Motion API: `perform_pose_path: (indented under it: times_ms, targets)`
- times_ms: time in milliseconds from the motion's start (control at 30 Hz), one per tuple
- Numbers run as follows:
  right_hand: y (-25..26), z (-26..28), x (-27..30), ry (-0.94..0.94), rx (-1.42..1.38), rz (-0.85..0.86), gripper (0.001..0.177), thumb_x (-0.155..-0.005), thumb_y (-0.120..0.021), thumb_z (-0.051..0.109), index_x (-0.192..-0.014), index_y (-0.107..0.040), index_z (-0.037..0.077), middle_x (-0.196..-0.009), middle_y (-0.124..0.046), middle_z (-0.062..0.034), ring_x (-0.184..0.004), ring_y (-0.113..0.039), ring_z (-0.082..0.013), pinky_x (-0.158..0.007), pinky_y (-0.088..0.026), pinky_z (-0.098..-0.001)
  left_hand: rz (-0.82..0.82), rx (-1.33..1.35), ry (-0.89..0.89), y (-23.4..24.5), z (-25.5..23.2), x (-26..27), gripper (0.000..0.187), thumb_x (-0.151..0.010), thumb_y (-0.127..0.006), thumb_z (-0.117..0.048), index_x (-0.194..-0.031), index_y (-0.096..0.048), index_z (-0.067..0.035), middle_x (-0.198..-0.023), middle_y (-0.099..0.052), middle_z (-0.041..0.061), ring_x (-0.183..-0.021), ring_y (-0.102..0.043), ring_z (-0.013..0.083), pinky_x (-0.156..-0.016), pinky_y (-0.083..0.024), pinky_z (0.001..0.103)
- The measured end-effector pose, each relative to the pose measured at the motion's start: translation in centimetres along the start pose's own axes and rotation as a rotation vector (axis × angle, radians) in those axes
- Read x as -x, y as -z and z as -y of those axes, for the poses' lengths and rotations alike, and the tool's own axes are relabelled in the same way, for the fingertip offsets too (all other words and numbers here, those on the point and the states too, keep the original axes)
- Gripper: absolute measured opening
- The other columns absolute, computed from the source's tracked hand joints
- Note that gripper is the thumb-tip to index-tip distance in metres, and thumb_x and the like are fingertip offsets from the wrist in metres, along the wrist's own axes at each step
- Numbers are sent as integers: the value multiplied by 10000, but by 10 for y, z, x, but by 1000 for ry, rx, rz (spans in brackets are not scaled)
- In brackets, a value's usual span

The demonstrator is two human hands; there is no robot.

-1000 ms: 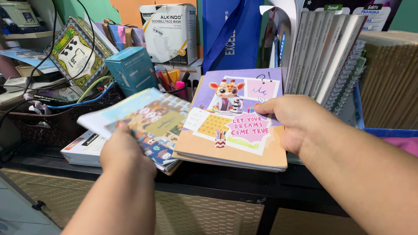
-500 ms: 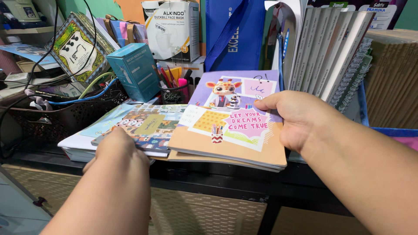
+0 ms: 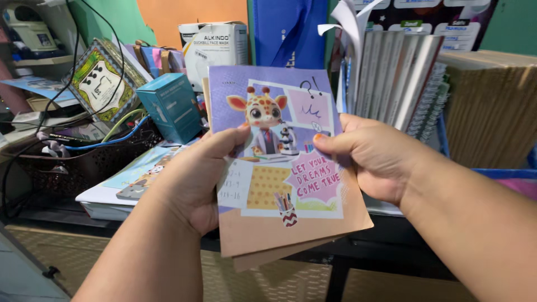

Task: The person picks up notebooks from a stack on a desk, wipes them with a pink cloth, and places them into a white organizer box. The person repeats this process for several notebooks, arranging them upright in the organizer.

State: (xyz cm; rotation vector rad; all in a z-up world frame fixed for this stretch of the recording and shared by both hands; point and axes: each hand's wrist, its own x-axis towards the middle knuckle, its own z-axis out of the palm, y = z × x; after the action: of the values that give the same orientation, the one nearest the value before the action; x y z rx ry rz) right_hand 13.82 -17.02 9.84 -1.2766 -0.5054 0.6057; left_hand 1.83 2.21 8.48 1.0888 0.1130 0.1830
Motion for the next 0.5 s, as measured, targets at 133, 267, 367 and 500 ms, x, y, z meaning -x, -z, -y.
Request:
perform_pose_path:
  times_ms: [133, 267, 367, 500]
  targets:
    - [2, 14, 14, 38, 410, -209, 321, -905, -695, 144, -1194, -651, 13, -1044, -756, -129, -918, -692, -222, -827, -552, -393, 20, 47, -134, -20, 1, 11, 340, -931, -541, -222, -1218, -618, -56, -1094, -745, 153, -914, -744, 273, -845, -617, 489]
    - [11, 36, 27, 149, 411, -206, 356, -858, -713, 99, -1195, -662, -6, -1036, -763, -128, -901, -688, -209, -813, -558, -356, 118, 143, -132, -44, -7, 20, 362, -920, -537, -194, -1186, -631, 32, -1062, -745, 188, -891, -751, 289, -826, -631, 469]
    - [27, 55, 44, 242, 287, -88, 431, -866, -678, 47, -1294, -652, 4, -1108, -768, -124, -958, -709, -216, -848, -602, -374, 148, 129, -199, -74, -16, 19, 303, -895, -529, -119, -1143, -623, 27, -1031, -730, 184, -887, -745, 292, -850, -635, 481]
    - [57, 75, 72, 315, 456, -387, 437, -862, -686, 130, -1287, -641, 36, -1032, -755, -97, -947, -711, -193, -798, -613, -364, 70, -47, -357, -138, -11, 7, 271, -856, -530, -96, -1099, -621, -17, -940, -698, 158, -780, -713, 283, -736, -638, 481]
